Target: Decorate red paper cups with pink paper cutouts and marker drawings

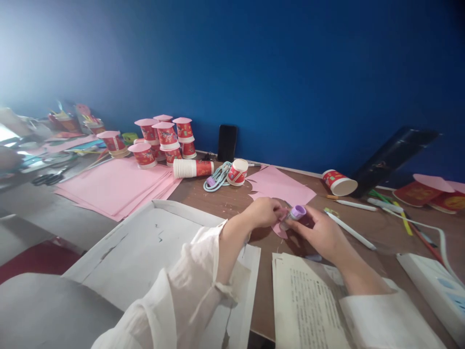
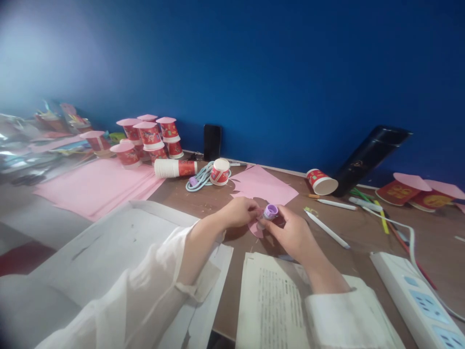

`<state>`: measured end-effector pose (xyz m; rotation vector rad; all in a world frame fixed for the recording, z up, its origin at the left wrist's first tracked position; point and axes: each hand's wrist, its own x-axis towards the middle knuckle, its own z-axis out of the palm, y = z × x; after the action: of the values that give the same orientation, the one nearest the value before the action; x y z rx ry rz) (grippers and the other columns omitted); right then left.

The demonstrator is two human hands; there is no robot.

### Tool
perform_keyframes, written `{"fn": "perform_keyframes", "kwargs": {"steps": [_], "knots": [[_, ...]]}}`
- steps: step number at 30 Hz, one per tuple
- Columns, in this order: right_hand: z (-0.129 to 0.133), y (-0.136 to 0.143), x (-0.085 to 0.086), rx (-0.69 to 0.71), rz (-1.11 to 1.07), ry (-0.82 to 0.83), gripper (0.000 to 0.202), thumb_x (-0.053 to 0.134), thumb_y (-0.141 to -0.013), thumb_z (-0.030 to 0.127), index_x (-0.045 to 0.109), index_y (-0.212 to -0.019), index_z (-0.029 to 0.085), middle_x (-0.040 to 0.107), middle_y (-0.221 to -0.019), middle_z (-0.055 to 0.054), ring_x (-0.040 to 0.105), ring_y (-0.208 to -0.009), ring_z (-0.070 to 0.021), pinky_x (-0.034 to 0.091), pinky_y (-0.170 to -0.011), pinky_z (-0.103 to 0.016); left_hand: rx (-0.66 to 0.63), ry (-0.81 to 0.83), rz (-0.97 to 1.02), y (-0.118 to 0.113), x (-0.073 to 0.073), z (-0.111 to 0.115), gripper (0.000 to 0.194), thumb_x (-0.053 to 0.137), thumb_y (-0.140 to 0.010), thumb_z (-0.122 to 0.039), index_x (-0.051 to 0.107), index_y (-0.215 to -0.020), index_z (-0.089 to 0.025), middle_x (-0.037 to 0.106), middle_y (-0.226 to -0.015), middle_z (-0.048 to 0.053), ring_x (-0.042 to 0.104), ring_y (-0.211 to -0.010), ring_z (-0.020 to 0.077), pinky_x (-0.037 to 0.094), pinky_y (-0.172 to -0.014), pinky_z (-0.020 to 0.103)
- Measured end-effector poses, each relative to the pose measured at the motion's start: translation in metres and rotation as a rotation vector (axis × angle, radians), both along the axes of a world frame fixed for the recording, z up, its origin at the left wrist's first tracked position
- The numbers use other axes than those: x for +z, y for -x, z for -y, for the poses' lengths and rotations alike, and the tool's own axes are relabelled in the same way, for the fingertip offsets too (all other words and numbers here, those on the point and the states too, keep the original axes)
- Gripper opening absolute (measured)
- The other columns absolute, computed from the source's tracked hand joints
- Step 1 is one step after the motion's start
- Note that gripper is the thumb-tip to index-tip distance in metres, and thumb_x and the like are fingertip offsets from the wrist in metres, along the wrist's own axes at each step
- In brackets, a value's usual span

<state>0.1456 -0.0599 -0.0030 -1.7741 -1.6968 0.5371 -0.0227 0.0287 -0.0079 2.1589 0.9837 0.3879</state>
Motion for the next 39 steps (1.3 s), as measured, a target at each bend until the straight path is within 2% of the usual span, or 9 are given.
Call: {"fn": "perform_keyframes", "kwargs": {"steps": [3, 8, 12, 22, 26, 31, 34, 37, 39], "knots": [[0.001, 0.001, -0.001, -0.016, 0.031, 0.027, 0.029, 0.068, -0.077, 0.048, 0.068, -0.097, 0.026, 0.075, -0.087, -0.003, 0.068, -0.08, -0.0247, 0.047, -0.07, -0.033, 0.002, 0.006, 0.019, 0.001, 0.001, 0.001, 0.033, 0.051, -0.087, -0.043, 0.067, -0.075, -0.017, 0.062, -0.068, 0.0, 0.053, -0.066, 0.0133, 0.038, -0.061, 0.026], [-0.001, 0.002, -0.005, -0.048, 0.169, 0.087, 0.027, 0.069, -0.074, 0.043, 0.072, -0.093, 0.024, 0.073, -0.073, -0.004, 0.068, -0.069, -0.0246, 0.044, -0.059, -0.031, 0.002, 0.034, 0.075, 0.002, 0.0, 0.002, 0.041, 0.052, -0.087, -0.051, 0.065, -0.071, -0.016, 0.061, -0.068, 0.0, 0.052, -0.066, 0.0125, 0.037, -0.06, 0.025], [-0.002, 0.005, -0.004, -0.012, 0.266, 0.097, 0.021, 0.065, -0.075, 0.039, 0.074, -0.084, 0.023, 0.071, -0.066, -0.005, 0.066, -0.063, -0.0233, 0.041, -0.056, -0.029, -0.006, 0.032, 0.076, 0.001, -0.001, 0.001, 0.036, 0.053, -0.087, -0.046, 0.066, -0.072, -0.016, 0.064, -0.07, 0.0, 0.054, -0.067, 0.0127, 0.039, -0.063, 0.025], [-0.002, 0.009, 0.004, 0.052, 0.284, 0.137, 0.025, 0.062, -0.078, 0.037, 0.074, -0.092, 0.019, 0.072, -0.07, -0.006, 0.066, -0.067, -0.0224, 0.04, -0.06, -0.028, 0.009, 0.05, 0.046, 0.0, 0.001, 0.002, 0.027, 0.054, -0.087, -0.037, 0.068, -0.076, -0.016, 0.068, -0.073, 0.001, 0.058, -0.069, 0.013, 0.043, -0.066, 0.023], [0.001, 0.008, 0.007, 0.089, 0.24, 0.157, 0.028, 0.064, -0.079, 0.041, 0.074, -0.096, 0.022, 0.074, -0.077, -0.005, 0.068, -0.073, -0.0233, 0.042, -0.063, -0.028, 0.013, 0.037, 0.018, -0.001, 0.0, 0.001, 0.025, 0.055, -0.086, -0.036, 0.069, -0.079, -0.017, 0.069, -0.076, 0.001, 0.058, -0.071, 0.013, 0.042, -0.066, 0.023], [0.006, 0.008, 0.011, 0.152, 0.146, 0.214, 0.031, 0.065, -0.079, 0.046, 0.073, -0.097, 0.021, 0.076, -0.086, -0.006, 0.068, -0.077, -0.0237, 0.044, -0.066, -0.03, 0.001, -0.026, -0.03, -0.001, 0.002, 0.0, 0.026, 0.055, -0.085, -0.034, 0.069, -0.074, -0.016, 0.067, -0.074, 0.002, 0.054, -0.067, 0.0123, 0.04, -0.063, 0.024], [0.009, 0.007, 0.012, 0.187, 0.118, 0.256, 0.026, 0.065, -0.08, 0.042, 0.072, -0.094, 0.021, 0.076, -0.081, -0.004, 0.067, -0.072, -0.0224, 0.044, -0.064, -0.03, -0.003, -0.05, -0.044, -0.001, 0.002, 0.0, 0.025, 0.055, -0.085, -0.034, 0.069, -0.074, -0.016, 0.067, -0.074, 0.002, 0.053, -0.067, 0.0125, 0.039, -0.063, 0.024], [0.008, 0.004, 0.012, 0.127, 0.077, 0.32, 0.024, 0.068, -0.077, 0.043, 0.07, -0.08, 0.02, 0.071, -0.067, -0.003, 0.063, -0.061, -0.0201, 0.041, -0.057, -0.028, -0.008, -0.035, -0.018, -0.001, 0.002, 0.0, 0.027, 0.054, -0.086, -0.035, 0.069, -0.076, -0.016, 0.067, -0.075, 0.002, 0.056, -0.068, 0.0133, 0.039, -0.063, 0.025], [0.008, 0.0, 0.009, 0.086, -0.061, 0.392, 0.026, 0.07, -0.075, 0.044, 0.068, -0.074, 0.018, 0.065, -0.057, -0.002, 0.057, -0.053, -0.0164, 0.038, -0.052, -0.026, -0.009, -0.033, -0.008, 0.0, 0.002, 0.001, 0.026, 0.053, -0.086, -0.034, 0.07, -0.077, -0.016, 0.068, -0.076, 0.003, 0.057, -0.07, 0.0138, 0.04, -0.064, 0.025]]}}
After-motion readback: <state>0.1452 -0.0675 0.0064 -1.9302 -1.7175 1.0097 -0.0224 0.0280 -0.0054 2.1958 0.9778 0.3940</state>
